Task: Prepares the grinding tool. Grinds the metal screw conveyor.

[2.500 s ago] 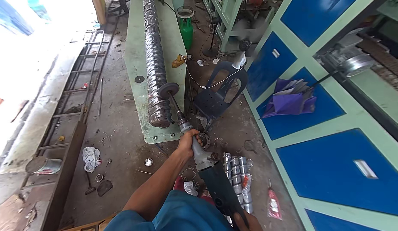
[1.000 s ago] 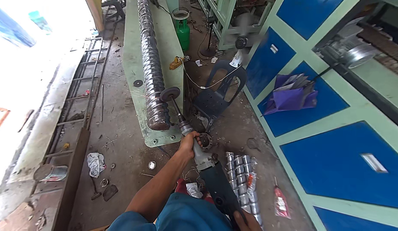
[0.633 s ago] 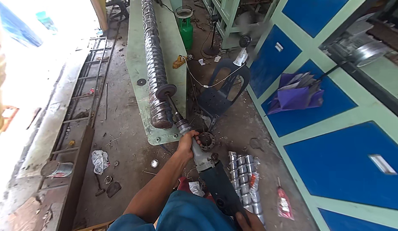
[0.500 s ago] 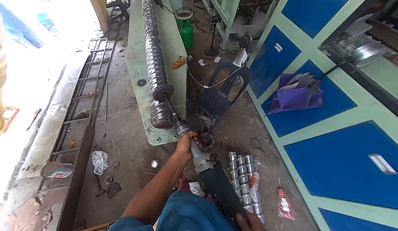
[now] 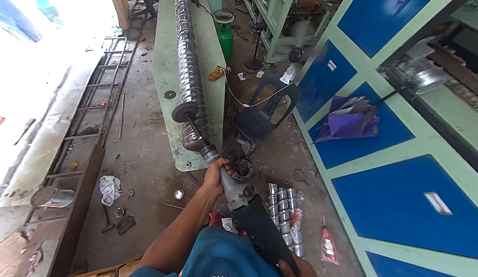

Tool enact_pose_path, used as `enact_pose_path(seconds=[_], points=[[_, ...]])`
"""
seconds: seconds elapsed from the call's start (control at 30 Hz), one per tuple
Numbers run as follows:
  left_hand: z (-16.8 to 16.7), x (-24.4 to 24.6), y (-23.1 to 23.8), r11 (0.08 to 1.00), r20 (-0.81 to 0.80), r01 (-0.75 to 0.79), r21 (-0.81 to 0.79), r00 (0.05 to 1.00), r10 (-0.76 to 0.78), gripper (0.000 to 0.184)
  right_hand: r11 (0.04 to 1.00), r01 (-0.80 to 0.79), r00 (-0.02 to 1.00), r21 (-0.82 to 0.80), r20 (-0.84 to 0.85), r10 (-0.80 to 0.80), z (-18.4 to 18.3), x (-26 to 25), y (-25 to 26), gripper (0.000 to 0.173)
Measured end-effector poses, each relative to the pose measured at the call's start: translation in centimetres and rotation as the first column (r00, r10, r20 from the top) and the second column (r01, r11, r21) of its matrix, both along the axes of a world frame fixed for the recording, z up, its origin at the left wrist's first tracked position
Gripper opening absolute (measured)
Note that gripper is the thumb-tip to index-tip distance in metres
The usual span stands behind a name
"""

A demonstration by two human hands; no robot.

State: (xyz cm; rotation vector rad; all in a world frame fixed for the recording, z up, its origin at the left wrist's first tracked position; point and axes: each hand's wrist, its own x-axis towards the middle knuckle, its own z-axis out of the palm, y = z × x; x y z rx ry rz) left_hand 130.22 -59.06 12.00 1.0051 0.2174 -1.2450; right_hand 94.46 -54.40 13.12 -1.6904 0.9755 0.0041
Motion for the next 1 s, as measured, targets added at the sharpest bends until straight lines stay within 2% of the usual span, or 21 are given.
enact_pose_path(seconds=[0.5, 1.0], points=[[-0.2, 0.7, 1.8, 0.997, -0.047, -0.045, -0.055, 0.998, 0.042, 0.017, 1.0, -0.014, 0.999, -0.008, -0.031, 0.013, 1.9, 0.9, 0.4, 0.051], [-0.4, 0.8, 2.1, 0.995, -0.065, -0.077, -0.062, 0.995, 0.073, 0.018, 0.999, -0.026, 0.994, -0.02, -0.111, 0.024, 2.5, 1.0, 0.0, 0.058]])
